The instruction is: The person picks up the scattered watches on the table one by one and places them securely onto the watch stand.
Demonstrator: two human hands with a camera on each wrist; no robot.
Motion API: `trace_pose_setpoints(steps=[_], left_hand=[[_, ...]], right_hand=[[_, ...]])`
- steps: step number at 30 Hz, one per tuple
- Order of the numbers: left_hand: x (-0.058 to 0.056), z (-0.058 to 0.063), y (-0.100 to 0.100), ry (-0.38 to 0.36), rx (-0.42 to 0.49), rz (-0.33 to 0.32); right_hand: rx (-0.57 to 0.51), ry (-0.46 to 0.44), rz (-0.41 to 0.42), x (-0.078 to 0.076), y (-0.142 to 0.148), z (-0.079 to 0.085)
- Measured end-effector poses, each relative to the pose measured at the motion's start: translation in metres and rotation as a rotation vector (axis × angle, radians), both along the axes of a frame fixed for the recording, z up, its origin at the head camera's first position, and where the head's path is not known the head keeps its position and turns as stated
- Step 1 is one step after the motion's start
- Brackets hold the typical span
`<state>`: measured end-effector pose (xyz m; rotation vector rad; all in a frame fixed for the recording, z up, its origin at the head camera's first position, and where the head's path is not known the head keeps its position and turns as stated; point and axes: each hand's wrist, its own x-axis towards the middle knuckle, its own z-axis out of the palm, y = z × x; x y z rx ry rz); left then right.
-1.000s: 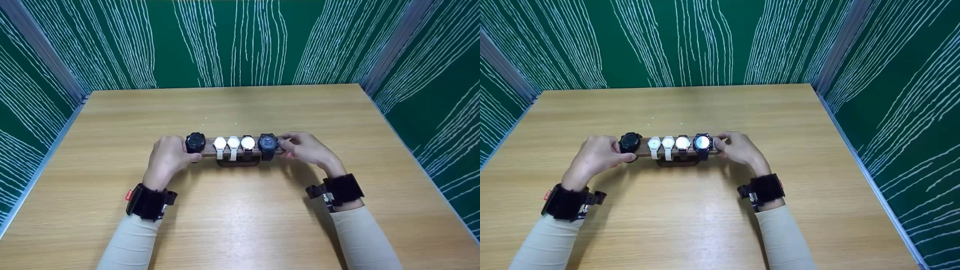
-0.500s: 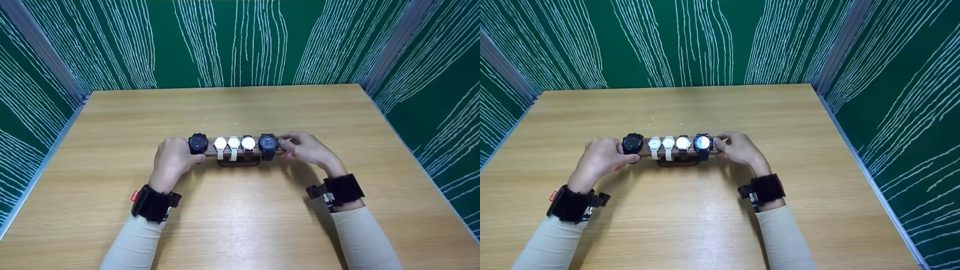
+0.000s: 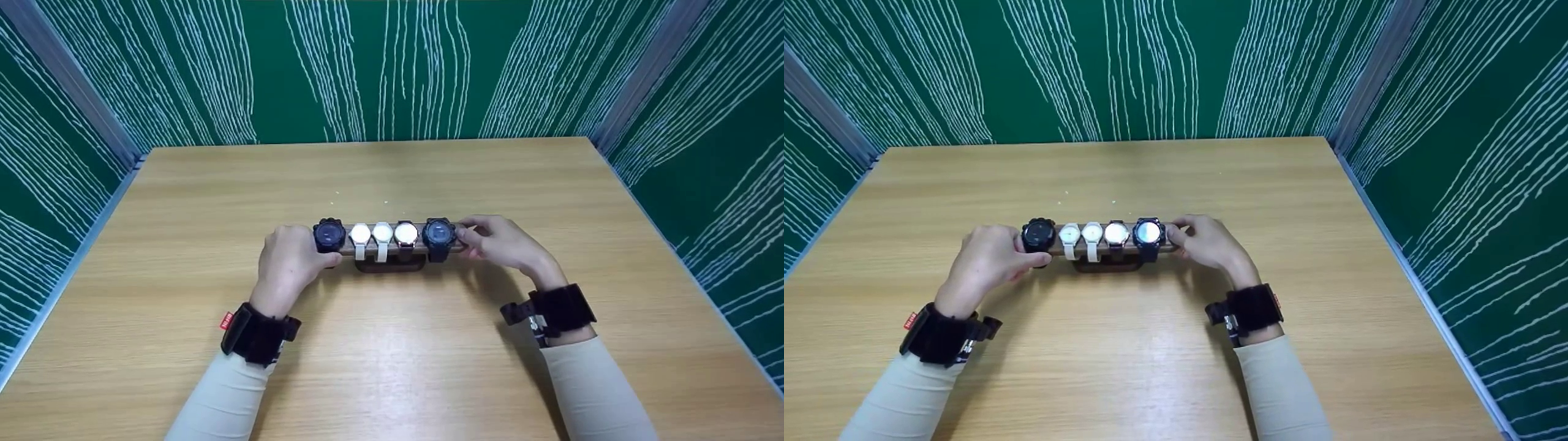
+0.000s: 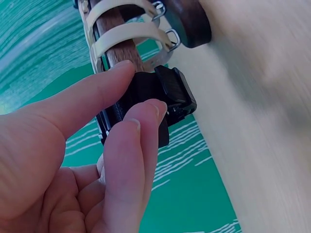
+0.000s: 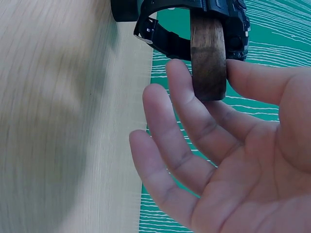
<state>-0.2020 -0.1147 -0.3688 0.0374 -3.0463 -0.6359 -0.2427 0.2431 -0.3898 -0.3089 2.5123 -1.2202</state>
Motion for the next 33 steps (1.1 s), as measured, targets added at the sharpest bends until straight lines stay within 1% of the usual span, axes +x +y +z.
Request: trace_pose_setpoints(steps=[6,12,22,33], left_hand=[[-0.0001,-0.0014,0.0019,0.018,0.004,-0.003],[-0.0002,-0.0019,0.0037,0.02,0.002,-0.001],[0.0028,-0.0033,0.0061,0.048,-0.006,-0.006],[0.0036,-0.0018,0.0057,0.05,-0.016,-0.008]], right_hand=[[-0.001,-0.001,0.001,-0.001,-0.0002,0.0002],[-0.008,-0.013,0.001,-0.001,0.0002,-0.0003],[-0.002,-0.008,0.0,-0.0017,-0.0007,0.0006],[0.002,-0.003,0.002,-0.0008,-0.0001,0.0003]])
